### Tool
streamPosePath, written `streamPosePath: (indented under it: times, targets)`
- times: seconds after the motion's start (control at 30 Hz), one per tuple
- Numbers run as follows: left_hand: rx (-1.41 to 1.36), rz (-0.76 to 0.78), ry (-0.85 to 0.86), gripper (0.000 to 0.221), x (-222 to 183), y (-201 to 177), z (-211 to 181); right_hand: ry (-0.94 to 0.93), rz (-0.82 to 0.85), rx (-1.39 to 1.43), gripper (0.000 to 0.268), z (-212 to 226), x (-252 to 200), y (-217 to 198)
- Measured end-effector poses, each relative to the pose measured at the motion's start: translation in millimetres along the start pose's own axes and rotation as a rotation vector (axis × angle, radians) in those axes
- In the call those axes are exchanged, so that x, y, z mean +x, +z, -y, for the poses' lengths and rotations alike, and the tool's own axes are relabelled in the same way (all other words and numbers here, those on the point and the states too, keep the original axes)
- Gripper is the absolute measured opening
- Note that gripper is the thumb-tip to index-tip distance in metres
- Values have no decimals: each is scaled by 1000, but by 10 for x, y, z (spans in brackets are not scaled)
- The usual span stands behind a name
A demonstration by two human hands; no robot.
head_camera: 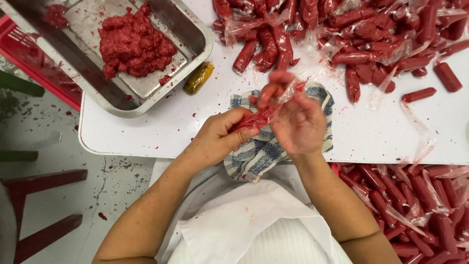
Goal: Manually tying knots in plastic casings filled with meat mixture to create individual sausages on a production table.
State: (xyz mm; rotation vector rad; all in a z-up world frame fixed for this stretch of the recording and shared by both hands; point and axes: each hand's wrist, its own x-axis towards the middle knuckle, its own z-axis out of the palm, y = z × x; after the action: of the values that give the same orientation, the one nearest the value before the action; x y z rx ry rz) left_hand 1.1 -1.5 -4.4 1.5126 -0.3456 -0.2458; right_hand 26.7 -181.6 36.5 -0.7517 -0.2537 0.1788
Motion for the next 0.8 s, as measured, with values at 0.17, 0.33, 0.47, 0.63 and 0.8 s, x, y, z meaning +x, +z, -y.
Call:
streamPosePath:
  times: [0.17,0.33,0.47,0.63,0.8]
  targets:
    - [222,27,152,53,-20,6,-260,-54,69,-253,26,-67,36,17]
    - [135,-133,373,68,152,121,-472,25,142,-560,35,-287,-64,-386]
    - [27,-227,491,22,386,316,-456,-589,227,-1817,9,-161,-177,-744]
    - [-644,-206,142,23,479,425,-657,-105,220,-1207,15,168,-102,-178]
    - [-762,-23,74,16,546,339,-902,314,3,-845,17,214,-208,85]
